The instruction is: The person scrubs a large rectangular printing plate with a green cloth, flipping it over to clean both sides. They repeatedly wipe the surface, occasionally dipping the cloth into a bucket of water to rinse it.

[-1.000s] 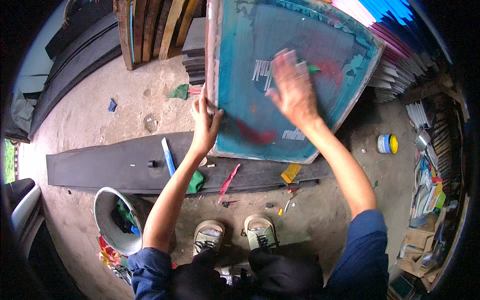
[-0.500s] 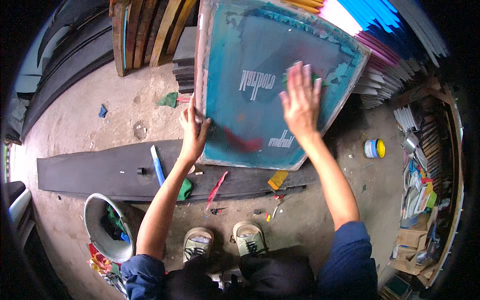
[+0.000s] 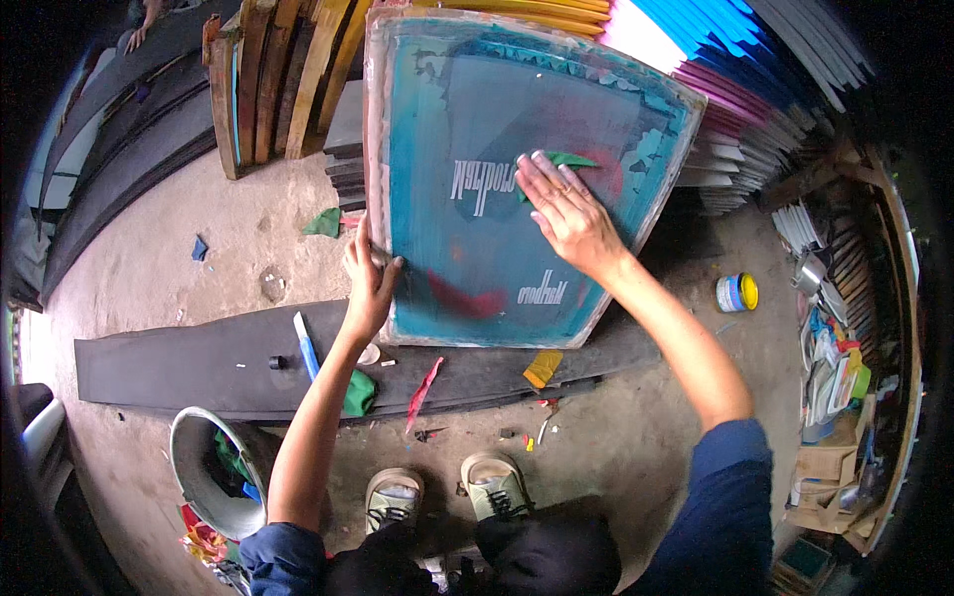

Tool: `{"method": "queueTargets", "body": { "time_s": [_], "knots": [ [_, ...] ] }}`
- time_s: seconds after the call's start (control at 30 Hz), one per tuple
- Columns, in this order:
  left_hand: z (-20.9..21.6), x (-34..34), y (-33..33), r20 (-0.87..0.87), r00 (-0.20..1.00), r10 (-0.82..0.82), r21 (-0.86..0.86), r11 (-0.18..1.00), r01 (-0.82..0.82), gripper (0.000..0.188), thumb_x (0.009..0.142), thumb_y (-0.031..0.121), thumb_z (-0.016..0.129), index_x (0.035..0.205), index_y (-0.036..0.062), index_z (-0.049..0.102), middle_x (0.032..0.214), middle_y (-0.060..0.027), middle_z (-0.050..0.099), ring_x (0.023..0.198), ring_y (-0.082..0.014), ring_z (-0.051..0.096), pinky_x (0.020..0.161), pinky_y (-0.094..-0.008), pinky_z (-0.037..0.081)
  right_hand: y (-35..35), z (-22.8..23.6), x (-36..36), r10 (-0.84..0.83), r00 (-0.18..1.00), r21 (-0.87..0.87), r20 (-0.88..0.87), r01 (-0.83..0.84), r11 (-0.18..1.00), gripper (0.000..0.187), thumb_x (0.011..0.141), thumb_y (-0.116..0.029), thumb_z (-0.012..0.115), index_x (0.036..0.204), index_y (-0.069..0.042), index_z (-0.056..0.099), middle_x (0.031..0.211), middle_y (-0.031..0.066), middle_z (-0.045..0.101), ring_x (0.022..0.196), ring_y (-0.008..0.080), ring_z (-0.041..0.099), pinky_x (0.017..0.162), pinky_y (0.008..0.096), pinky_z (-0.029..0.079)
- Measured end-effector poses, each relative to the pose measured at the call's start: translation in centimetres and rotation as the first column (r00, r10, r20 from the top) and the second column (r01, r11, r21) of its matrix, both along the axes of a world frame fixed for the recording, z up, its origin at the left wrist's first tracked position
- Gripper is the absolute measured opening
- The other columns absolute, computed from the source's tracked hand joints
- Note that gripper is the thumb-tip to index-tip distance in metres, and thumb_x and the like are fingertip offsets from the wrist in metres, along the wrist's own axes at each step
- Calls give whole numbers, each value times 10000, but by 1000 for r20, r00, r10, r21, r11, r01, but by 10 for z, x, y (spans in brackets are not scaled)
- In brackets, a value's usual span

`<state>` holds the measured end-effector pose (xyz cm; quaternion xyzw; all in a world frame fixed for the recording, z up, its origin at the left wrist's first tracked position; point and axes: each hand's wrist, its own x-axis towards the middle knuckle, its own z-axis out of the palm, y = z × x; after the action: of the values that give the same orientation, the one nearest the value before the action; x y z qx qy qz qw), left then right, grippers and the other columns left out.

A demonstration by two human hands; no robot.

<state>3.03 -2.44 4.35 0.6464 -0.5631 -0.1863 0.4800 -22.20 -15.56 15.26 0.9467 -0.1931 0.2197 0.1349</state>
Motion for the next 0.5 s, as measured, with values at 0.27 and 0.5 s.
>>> {"method": "queueTargets", "body": {
  "time_s": [0.27, 0.5],
  "knots": [
    [-6, 6, -1, 46, 999, 5, -20, 1000, -4, 737, 809, 64, 530, 1390, 52, 76, 1312, -223, 235, 1209, -347, 252, 1021, -420, 178, -3, -6, -12, 23, 996, -37, -88, -26, 999, 512, 824, -172, 512, 1314, -103, 382, 1383, 28, 342, 1270, 180, 326, 1047, 403, 247],
    [3, -1, 0, 14, 1000, -17, -16, 1000, 17, 713, 831, 88, 518, 1389, 57, 76, 1298, -216, 247, 1211, -341, 246, 1027, -408, 165, 9, -15, 6, -119, 971, 120, 206, 96, 988, 502, 831, -164, 499, 1312, -82, 383, 1390, 22, 332, 1285, 191, 299, 1027, 475, 255]
  ]
}}
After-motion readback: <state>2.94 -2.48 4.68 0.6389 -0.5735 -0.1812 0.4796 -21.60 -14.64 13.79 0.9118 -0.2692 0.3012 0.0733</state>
